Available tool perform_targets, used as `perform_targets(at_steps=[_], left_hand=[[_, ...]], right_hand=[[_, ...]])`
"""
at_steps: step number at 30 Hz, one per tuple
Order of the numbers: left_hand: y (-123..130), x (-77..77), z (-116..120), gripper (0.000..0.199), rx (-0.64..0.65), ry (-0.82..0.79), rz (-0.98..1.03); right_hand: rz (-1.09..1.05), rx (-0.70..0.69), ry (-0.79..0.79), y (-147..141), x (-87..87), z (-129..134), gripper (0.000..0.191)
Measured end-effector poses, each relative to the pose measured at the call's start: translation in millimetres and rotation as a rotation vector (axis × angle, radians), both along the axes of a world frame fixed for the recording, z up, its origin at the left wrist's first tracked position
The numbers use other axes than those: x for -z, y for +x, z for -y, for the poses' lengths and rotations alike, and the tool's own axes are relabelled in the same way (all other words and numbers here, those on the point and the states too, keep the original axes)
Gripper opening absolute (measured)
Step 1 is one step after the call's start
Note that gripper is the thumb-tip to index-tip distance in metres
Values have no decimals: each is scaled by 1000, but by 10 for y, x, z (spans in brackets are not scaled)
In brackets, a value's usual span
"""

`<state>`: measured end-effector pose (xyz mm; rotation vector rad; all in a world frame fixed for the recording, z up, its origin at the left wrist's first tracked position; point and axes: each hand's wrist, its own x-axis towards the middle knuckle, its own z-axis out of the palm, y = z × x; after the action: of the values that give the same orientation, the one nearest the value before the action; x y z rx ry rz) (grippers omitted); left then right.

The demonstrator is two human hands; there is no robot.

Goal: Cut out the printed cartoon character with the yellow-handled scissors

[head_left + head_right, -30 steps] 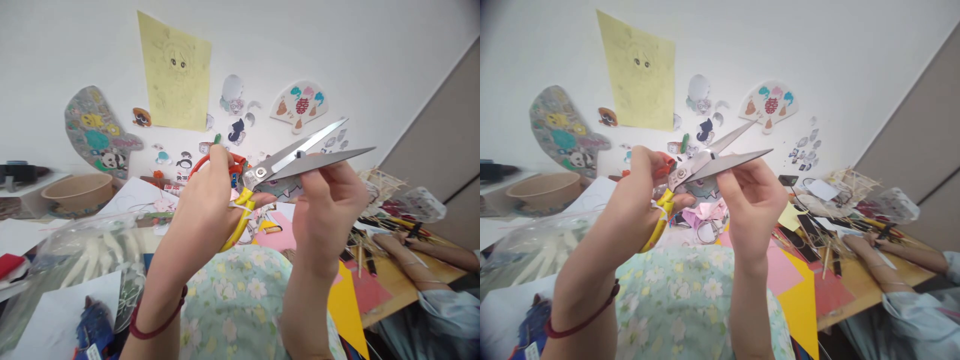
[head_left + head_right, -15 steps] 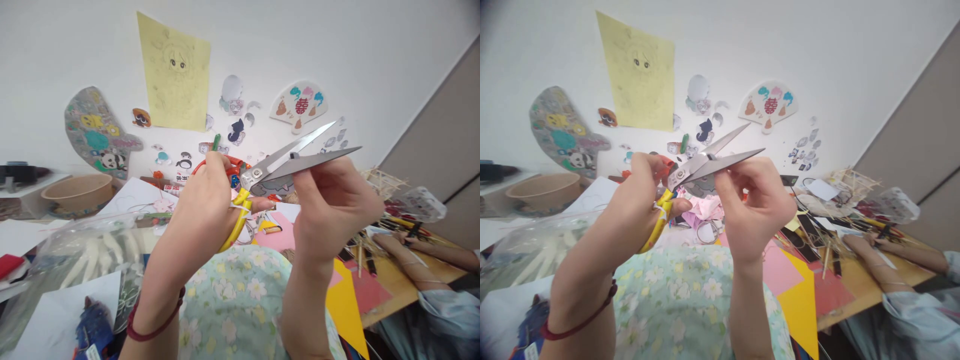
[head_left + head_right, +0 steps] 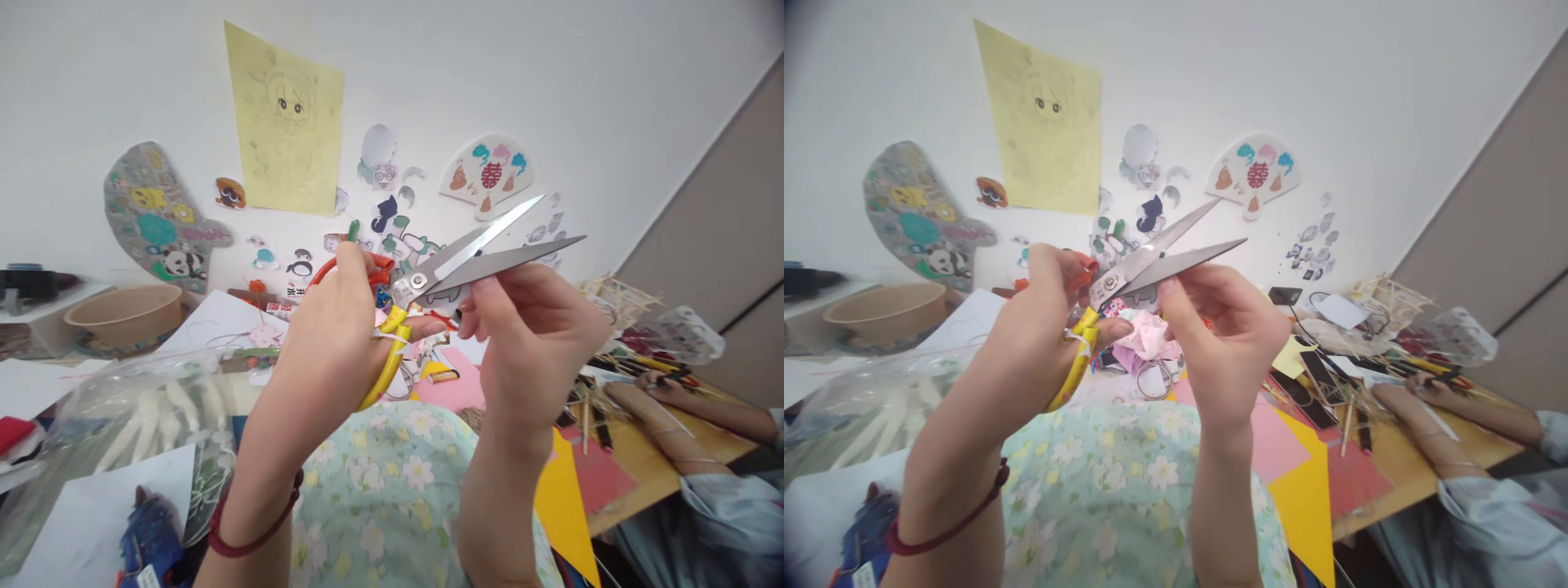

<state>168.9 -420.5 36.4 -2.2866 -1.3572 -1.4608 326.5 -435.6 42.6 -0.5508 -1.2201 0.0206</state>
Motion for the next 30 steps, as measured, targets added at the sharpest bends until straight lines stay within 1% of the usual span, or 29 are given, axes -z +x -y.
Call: perform_targets(at_steps=[4,7,13,17,20,25,28,30], left_hand=[[-23,-6,18,50,35,13,-11],[-42,-19,40,45,77,-9,-17],[-86,-46,53,46,119,-45,-34],[-92,-45,43,42,138,-47,-29],[-72,-29,30,45,151,-53,-2],[-43,-5,9,46,132,-72,38],[-43,0,-2,47,128,-63,41],[-47,3,-12,48,130,-64,40]], right_hand=[[-2,-109,-21,8,-25,21,4],[-1,-133,-54,20,-33,24,6],[14,-155,-72,52,-24,-7,6],[8,-149,-33,44,-11,-26,6],[-19,-130,13,13,-4,-37,6],[-69,4,91,-58,-5,-55,8],[-87,3,127,-81,-3,-64,10],[-85,-20,106,-83,2,-63,9]])
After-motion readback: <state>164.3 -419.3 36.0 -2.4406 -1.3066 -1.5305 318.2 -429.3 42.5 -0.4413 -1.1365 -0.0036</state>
